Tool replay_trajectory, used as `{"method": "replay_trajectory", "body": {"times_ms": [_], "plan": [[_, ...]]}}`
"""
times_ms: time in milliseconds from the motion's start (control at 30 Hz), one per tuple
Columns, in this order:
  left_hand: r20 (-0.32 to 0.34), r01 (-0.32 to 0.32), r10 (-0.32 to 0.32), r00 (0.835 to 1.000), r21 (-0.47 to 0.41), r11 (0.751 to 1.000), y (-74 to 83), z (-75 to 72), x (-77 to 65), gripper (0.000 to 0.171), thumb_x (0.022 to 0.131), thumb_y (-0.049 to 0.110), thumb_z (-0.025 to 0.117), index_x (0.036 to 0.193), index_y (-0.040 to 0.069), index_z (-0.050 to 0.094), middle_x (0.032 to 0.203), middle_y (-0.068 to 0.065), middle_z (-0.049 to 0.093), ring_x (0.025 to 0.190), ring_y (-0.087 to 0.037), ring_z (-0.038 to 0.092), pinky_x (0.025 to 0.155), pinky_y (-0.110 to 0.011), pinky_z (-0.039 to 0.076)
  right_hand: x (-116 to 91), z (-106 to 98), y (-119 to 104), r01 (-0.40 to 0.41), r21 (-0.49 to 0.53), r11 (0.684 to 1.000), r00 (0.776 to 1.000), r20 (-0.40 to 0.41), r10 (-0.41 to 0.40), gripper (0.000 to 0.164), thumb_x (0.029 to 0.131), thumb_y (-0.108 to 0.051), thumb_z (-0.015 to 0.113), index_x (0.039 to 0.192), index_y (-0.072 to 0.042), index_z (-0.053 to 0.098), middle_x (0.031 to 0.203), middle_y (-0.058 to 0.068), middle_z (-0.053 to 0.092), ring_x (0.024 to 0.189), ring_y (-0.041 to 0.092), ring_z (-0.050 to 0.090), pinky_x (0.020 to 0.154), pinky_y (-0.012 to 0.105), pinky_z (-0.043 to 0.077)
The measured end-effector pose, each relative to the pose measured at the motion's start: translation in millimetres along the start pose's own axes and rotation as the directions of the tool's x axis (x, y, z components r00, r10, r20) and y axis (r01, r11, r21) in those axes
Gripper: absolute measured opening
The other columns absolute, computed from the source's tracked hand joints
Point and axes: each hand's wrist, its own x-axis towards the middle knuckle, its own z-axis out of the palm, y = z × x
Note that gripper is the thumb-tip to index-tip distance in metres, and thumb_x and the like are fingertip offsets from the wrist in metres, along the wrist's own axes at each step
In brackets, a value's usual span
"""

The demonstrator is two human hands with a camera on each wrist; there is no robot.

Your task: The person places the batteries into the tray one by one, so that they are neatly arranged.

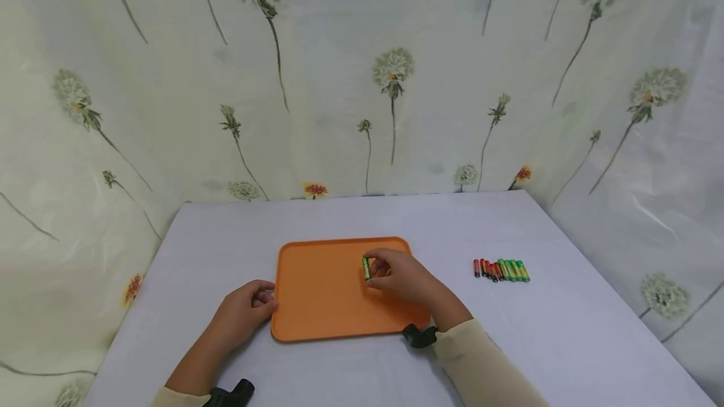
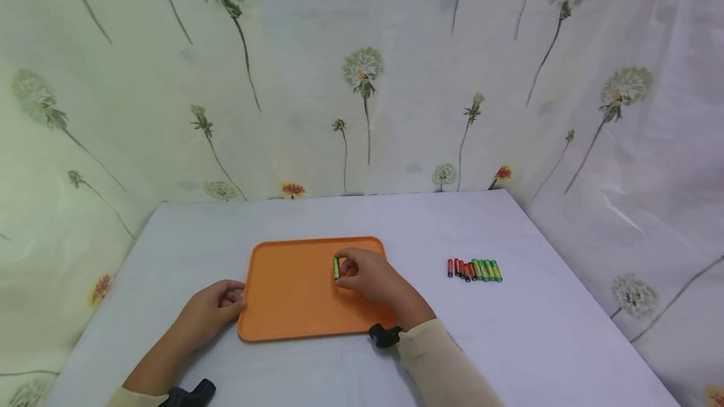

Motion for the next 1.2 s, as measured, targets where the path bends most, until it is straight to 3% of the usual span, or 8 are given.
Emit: {"method": "replay_trajectory", "body": {"times_ms": [233, 367, 567, 867, 1200], "plan": [[0.004, 0.021, -0.022, 1.000, 0.026, 0.999, -4.8, -4.6, -3.3, 0.038, 0.095, 0.020, 0.078, 0.129, 0.009, 0.068, 0.096, 0.003, 0.068, 0.084, -0.010, 0.063, 0.077, -0.028, 0.053, 12.4, 16.8, -10.9, 0.052, 0.004, 0.999, 0.998, 0.023, -0.052, 0.055, 0.092, -0.022, 0.083, 0.142, -0.013, 0.061, 0.102, -0.007, 0.067, 0.094, 0.012, 0.063, 0.080, 0.030, 0.056], [0.010, 0.040, -0.040, 0.999, 0.021, 0.999, -9.1, -3.9, -7.6, 0.037, 0.095, 0.020, 0.078, 0.128, 0.009, 0.068, 0.096, 0.003, 0.068, 0.084, -0.010, 0.063, 0.076, -0.027, 0.052, 14.8, 26.5, -15.7, 0.037, 0.020, 0.999, 0.999, 0.029, -0.038, 0.055, 0.092, -0.024, 0.083, 0.141, -0.015, 0.062, 0.102, -0.008, 0.067, 0.095, 0.012, 0.063, 0.080, 0.029, 0.056], [0.008, 0.016, -0.016, 1.000, 0.024, 1.000, -6.9, -4.3, -5.0, 0.037, 0.095, 0.020, 0.078, 0.128, 0.009, 0.068, 0.095, 0.004, 0.068, 0.083, -0.009, 0.063, 0.076, -0.027, 0.052, 18.4, 29.2, -24.5, 0.012, 0.033, 0.999, 1.000, 0.008, -0.013, 0.053, 0.093, -0.026, 0.081, 0.142, -0.021, 0.061, 0.103, -0.011, 0.067, 0.097, 0.012, 0.064, 0.080, 0.032, 0.055], [0.005, -0.010, 0.010, 1.000, 0.028, 1.000, -4.3, -9.4, 1.1, 0.036, 0.095, 0.021, 0.077, 0.128, 0.008, 0.068, 0.095, 0.004, 0.068, 0.084, -0.010, 0.063, 0.076, -0.026, 0.052, 36.3, 36.8, -35.9, 0.042, 0.048, 0.998, 0.999, 0.014, -0.043, 0.053, 0.094, -0.029, 0.081, 0.143, -0.023, 0.061, 0.104, -0.012, 0.068, 0.099, 0.012, 0.064, 0.083, 0.033, 0.056], [0.002, -0.015, 0.015, 1.000, -0.024, 1.000, -0.4, -0.3, -0.9, 0.034, 0.095, 0.019, 0.077, 0.127, 0.009, 0.069, 0.094, 0.004, 0.068, 0.083, -0.010, 0.063, 0.075, -0.026, 0.052, 47.0, 45.4, -38.0, 0.028, 0.048, 0.998, 0.999, 0.046, -0.030, 0.054, 0.094, -0.030, 0.081, 0.143, -0.021, 0.061, 0.105, -0.011, 0.067, 0.098, 0.012, 0.063, 0.081, 0.031, 0.055]]}}
